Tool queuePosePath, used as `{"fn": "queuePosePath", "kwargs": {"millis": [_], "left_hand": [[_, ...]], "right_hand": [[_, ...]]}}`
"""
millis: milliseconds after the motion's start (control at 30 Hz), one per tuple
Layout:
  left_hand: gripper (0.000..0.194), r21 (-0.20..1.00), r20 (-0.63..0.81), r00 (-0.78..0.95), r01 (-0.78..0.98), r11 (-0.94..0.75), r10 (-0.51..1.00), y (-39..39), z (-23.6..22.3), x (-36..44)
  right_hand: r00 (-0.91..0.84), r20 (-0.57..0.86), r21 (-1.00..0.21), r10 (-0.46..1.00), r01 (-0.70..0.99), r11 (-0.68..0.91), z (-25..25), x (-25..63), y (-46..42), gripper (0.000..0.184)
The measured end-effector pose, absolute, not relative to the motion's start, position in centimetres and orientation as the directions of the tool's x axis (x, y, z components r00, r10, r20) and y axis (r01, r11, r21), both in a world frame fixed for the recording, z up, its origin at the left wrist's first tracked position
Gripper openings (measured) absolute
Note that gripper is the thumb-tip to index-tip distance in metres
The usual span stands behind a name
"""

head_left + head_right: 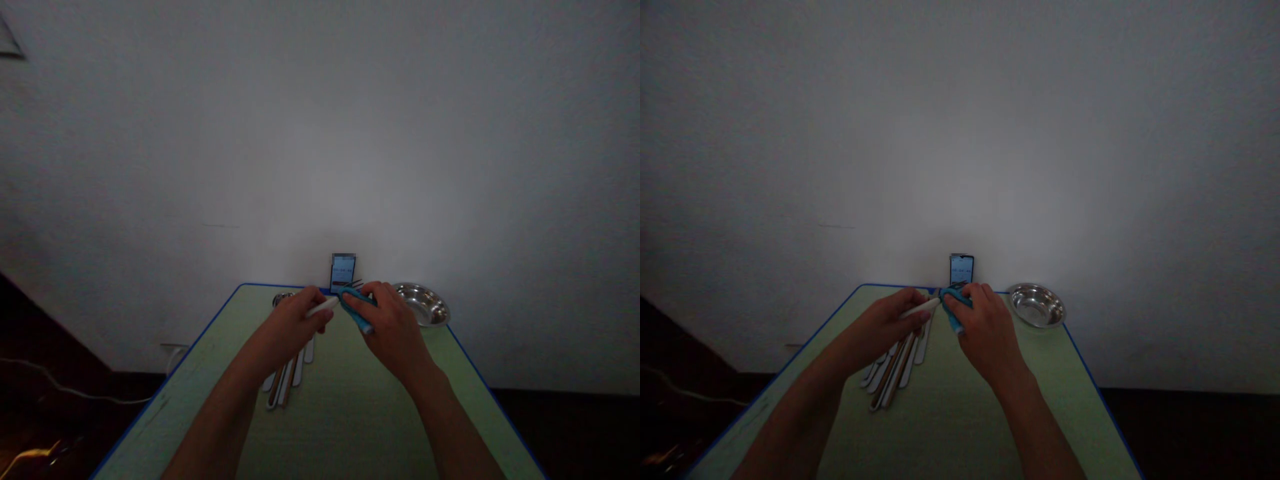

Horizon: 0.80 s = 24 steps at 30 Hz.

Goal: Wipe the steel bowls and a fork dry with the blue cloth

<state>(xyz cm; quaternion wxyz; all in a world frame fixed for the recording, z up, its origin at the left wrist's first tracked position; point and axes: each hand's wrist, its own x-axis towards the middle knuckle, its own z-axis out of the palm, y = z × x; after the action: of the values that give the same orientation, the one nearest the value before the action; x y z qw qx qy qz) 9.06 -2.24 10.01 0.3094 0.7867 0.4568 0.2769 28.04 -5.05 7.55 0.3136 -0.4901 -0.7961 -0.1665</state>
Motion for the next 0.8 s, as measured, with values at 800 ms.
{"fn": "queuePosePath", "kwargs": {"millis": [800], "left_hand": [[0.017,0.727,0.152,0.445,0.555,-0.405,0.882,-2.8,10.22,8.73]], "right_hand": [[-0.212,0.651,-0.05,0.729,0.946,0.32,7.59,27.9,-5.15,0.044]]}}
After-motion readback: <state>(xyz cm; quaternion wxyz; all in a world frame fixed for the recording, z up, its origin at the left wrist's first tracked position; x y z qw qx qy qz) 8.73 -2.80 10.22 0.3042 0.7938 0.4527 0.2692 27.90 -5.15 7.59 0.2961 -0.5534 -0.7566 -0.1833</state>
